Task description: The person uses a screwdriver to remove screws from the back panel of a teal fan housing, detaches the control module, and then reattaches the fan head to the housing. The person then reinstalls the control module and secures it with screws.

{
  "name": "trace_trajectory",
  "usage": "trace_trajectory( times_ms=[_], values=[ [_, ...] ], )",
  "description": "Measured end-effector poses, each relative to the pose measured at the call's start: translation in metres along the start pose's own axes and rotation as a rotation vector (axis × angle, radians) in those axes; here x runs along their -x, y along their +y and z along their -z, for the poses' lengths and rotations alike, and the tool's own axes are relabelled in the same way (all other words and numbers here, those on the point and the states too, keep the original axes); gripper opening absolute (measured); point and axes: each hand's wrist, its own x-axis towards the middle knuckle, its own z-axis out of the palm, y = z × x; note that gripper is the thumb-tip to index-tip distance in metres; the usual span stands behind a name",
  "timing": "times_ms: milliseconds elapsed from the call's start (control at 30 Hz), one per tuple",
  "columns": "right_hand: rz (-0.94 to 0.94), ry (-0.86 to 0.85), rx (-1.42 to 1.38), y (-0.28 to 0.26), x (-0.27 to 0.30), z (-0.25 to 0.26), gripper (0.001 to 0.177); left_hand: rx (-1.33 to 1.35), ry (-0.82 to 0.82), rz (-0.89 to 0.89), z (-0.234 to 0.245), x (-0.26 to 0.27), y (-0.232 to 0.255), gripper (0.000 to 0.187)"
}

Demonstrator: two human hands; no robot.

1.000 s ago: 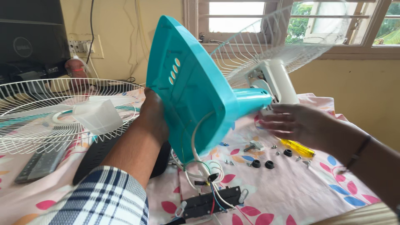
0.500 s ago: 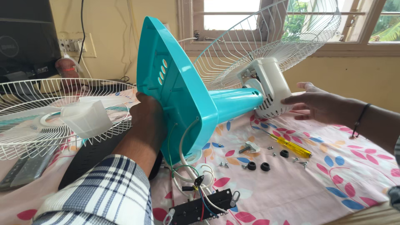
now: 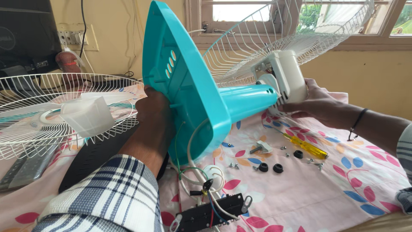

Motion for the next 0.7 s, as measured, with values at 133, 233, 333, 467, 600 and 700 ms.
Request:
trace_trajectory(
  times_ms=[133, 233, 333, 467, 600, 700],
  values=[
    [0.125, 0.067, 0.023, 0.013, 0.009, 0.0, 0.119, -0.041, -0.037, -0.11, -0.004, -0.013, 0.002, 0.071],
    [0.189, 0.132, 0.063, 0.02, 0.02, -0.006, 0.117, -0.127, -0.04, -0.289, -0.006, -0.027, 0.01, 0.074],
    [0.19, 0.24, 0.106, 0.018, 0.023, -0.011, 0.123, -0.173, -0.023, -0.365, -0.005, -0.043, 0.019, 0.074],
    [0.208, 0.313, 0.116, 0.007, 0.018, -0.011, 0.13, -0.022, -0.037, -0.373, -0.005, -0.054, 0.02, 0.072],
    [0.339, 0.278, 0.083, -0.002, 0.006, -0.014, 0.127, 0.048, 0.02, -0.436, 0.0, -0.053, 0.023, 0.075],
    [0.33, 0.276, 0.107, -0.004, -0.008, -0.022, 0.126, 0.076, 0.037, -0.428, 0.007, -0.046, 0.018, 0.073]
  ],
)
